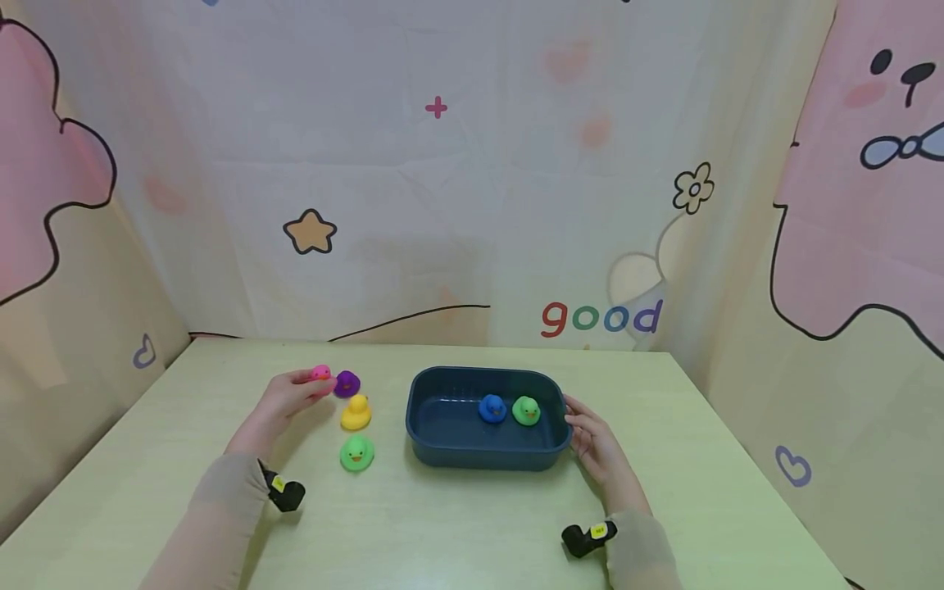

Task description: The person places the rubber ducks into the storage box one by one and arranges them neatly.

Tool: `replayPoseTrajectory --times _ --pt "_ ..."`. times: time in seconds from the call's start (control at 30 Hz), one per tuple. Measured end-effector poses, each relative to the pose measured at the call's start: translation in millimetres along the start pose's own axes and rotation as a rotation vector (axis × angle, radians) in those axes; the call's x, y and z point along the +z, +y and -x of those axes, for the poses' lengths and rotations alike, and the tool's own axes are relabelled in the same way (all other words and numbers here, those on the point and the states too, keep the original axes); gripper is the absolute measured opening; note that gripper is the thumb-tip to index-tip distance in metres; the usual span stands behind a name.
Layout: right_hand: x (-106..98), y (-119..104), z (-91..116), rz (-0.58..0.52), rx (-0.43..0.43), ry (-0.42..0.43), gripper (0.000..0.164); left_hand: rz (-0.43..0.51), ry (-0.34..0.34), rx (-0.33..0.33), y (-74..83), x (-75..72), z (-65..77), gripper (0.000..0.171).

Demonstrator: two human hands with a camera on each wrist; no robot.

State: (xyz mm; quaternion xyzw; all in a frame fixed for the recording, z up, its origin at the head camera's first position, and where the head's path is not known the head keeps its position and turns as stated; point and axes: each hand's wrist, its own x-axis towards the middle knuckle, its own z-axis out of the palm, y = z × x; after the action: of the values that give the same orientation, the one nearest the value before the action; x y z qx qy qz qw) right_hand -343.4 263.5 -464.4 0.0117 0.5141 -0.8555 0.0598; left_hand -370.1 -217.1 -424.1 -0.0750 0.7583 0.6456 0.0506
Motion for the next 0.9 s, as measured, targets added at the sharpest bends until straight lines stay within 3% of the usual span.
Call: replayPoseTrajectory --times 0.23,0.43,0.9 --pt "-3 1 1 0.029 -0.025 -0.026 0.034 0.123 -0.022 -0.009 6.0 9.0 -0.2 0.073" --pt "-1 1 0 0.036 -0.015 -0.006 0.033 0.167 -0.04 0.008 8.2 16.3 -0.5 0.073" --pt "0 2 -2 0.024 0.003 0.038 0.033 0.159 -0.162 0.066 19.4 43.6 -3.0 0.062"
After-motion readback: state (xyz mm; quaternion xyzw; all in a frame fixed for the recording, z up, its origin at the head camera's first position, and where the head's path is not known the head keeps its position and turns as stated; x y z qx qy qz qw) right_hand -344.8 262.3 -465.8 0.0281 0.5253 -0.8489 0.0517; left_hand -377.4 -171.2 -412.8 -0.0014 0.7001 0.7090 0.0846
